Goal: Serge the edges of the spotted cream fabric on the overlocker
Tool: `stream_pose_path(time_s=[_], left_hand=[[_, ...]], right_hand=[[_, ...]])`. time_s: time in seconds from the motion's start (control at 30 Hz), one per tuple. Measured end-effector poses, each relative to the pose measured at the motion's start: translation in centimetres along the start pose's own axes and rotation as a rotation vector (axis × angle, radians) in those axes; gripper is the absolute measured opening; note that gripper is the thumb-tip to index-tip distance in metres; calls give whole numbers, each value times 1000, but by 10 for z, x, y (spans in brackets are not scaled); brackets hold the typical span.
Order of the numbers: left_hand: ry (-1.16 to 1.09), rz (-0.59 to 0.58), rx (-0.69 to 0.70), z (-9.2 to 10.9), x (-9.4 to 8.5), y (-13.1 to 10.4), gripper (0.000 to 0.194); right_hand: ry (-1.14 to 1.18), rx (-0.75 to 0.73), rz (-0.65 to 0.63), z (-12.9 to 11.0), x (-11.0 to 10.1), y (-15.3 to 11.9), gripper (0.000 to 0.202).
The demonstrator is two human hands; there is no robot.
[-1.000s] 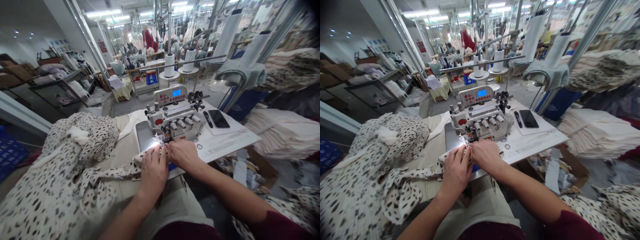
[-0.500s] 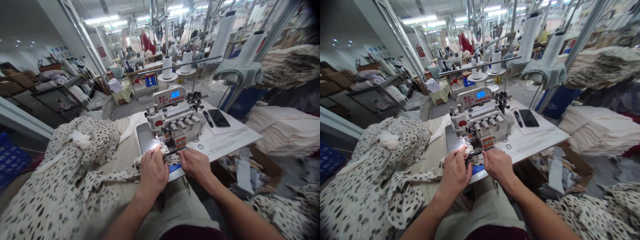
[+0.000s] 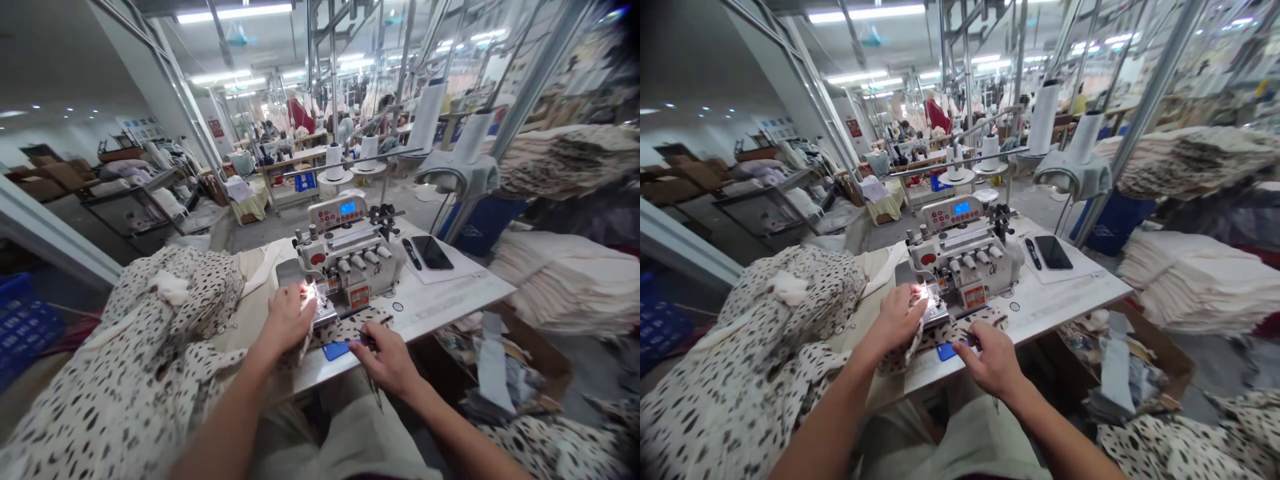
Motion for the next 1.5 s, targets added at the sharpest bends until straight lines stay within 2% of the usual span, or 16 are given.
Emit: stream_pose_path(time_s=[0.23, 0.3, 0.43, 0.5, 0.6, 0.67, 0.73, 0.8, 0.9, 1.0, 1.07, 1.13, 1.23, 1.3, 1.37, 1.5], left_hand=[[-209, 238, -165, -38, -9, -21, 27], [-233, 230, -256, -46, -10, -29, 31], [-337, 89, -395, -50, -7, -47, 42], [-443, 12, -377, -41, 0, -57, 41], [-531, -113, -236, -11, 16, -67, 25], [-487, -138, -80, 14, 23, -69, 16], [-428, -128, 119, 41, 26, -69, 22], [-378, -143, 286, 62, 30, -66, 31], [-302, -174, 375, 77, 35, -60, 30], [-302, -176, 360, 75, 36, -55, 13], [-364, -164, 285, 65, 31, -50, 10], [-484, -190, 149, 49, 22, -42, 11], [-702, -327, -47, 23, 0, -25, 27], [-758, -467, -93, 10, -21, -12, 42], [-687, -598, -95, -1, -44, 1, 53], [-306, -787, -115, -28, -78, 24, 62]], right_hand=[[233, -124, -53, -35, 28, 24, 37], [319, -140, -30, -45, 32, 32, 33], [403, -77, 24, -51, 38, 38, 28], [428, 0, 37, -46, 42, 34, 27], [522, 172, 111, -30, 44, 22, 25], [682, 361, 208, -13, 46, 12, 30], [911, 578, 302, 3, 51, 1, 39], [1116, 731, 377, 13, 55, -6, 44], [1249, 777, 445, 19, 52, -6, 45], [1231, 784, 427, 21, 48, -6, 43], [1182, 794, 398, 22, 46, -7, 42], [1142, 789, 380, 22, 44, -8, 41], [1124, 773, 357, 22, 43, -10, 41], [1120, 776, 314, 23, 45, -11, 41], [1110, 767, 254, 23, 47, -12, 42], [1026, 704, 171, 23, 48, -15, 41]])
Point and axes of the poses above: each hand's wrist, its own y-axis towards the middle knuckle, its own x-axis out of the palm, z = x × y, the point moved 6 cm from there along y, towards the middle knuckle, and after that the axes turned 8 degrees about -x, right-handed, at the moved point
